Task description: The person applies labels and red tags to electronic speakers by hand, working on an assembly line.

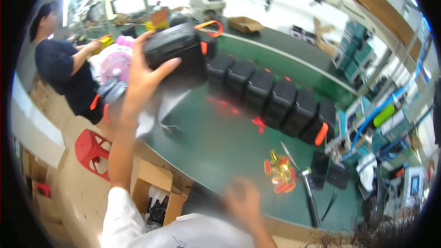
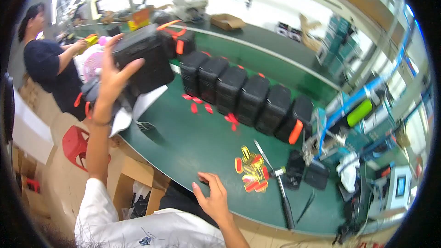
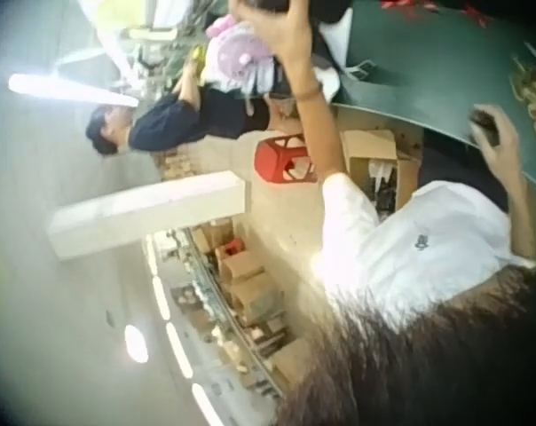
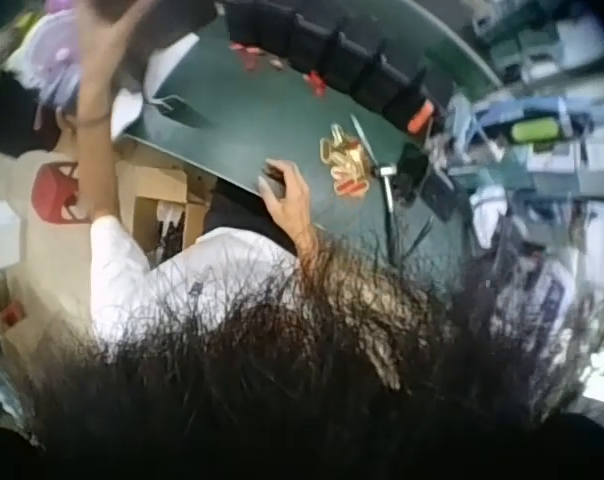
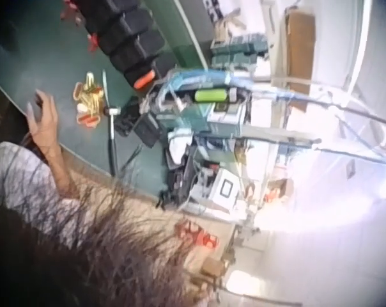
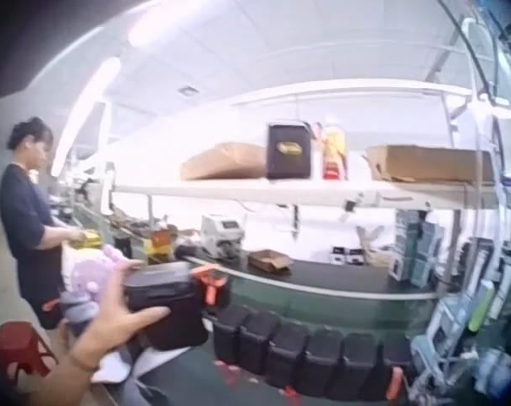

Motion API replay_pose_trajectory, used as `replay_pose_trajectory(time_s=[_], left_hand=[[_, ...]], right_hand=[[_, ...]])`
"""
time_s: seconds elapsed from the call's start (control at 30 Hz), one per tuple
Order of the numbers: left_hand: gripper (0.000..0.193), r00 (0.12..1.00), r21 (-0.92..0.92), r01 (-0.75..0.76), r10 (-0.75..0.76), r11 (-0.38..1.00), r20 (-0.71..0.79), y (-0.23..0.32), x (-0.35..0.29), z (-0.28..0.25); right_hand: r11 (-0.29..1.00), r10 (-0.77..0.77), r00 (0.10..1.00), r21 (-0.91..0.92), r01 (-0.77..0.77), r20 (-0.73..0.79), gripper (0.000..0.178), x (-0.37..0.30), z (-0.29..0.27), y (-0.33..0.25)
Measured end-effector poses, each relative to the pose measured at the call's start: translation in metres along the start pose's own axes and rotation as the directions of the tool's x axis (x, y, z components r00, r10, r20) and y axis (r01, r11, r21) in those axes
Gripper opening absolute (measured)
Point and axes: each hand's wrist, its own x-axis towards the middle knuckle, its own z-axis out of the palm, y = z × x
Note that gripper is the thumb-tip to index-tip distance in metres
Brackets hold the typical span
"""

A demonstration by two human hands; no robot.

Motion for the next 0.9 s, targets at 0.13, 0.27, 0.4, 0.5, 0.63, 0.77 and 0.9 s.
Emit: replay_pose_trajectory(time_s=[0.13, 0.27, 0.4, 0.5, 0.63, 0.77, 0.9], left_hand=[[0.07, 0.944, -0.319, 0.31, -0.25, 0.896, 0.215, 0.032, -0.096, -0.004], [0.067, 0.793, -0.083, 0.505, -0.424, 0.859, 0.438, 0.018, -0.174, 0.027], [0.053, 0.628, -0.171, 0.701, -0.485, 0.692, 0.609, 0.009, -0.192, 0.072], [0.041, 0.585, -0.177, 0.747, -0.508, 0.641, 0.632, 0.0, -0.204, 0.093], [0.04, 0.641, 0.039, 0.589, -0.496, 0.807, 0.586, -0.006, -0.213, 0.107], [0.043, 0.677, 0.011, 0.564, -0.47, 0.826, 0.566, -0.004, -0.213, 0.116], [0.05, 0.704, -0.041, 0.539, -0.423, 0.841, 0.571, 0.001, -0.213, 0.125]], right_hand=[[0.995, -0.09, 0.973, -0.067, 0.078, -0.214, 0.028, -0.005, -0.033, 0.0], [0.956, -0.006, 0.951, -0.282, -0.085, -0.309, 0.02, 0.016, -0.085, 0.01], [0.91, -0.007, 0.986, -0.41, -0.062, -0.165, 0.026, 0.039, -0.104, 0.021], [0.803, -0.052, 0.992, -0.585, 0.112, 0.118, 0.04, 0.062, -0.108, 0.028], [0.806, 0.067, 0.959, -0.581, 0.111, 0.277, 0.036, 0.083, -0.111, 0.034], [0.795, -0.025, 0.976, -0.588, 0.151, 0.216, 0.023, 0.089, -0.113, 0.051], [0.885, -0.06, 0.987, -0.465, -0.018, -0.152, 0.019, 0.095, -0.113, 0.044]])
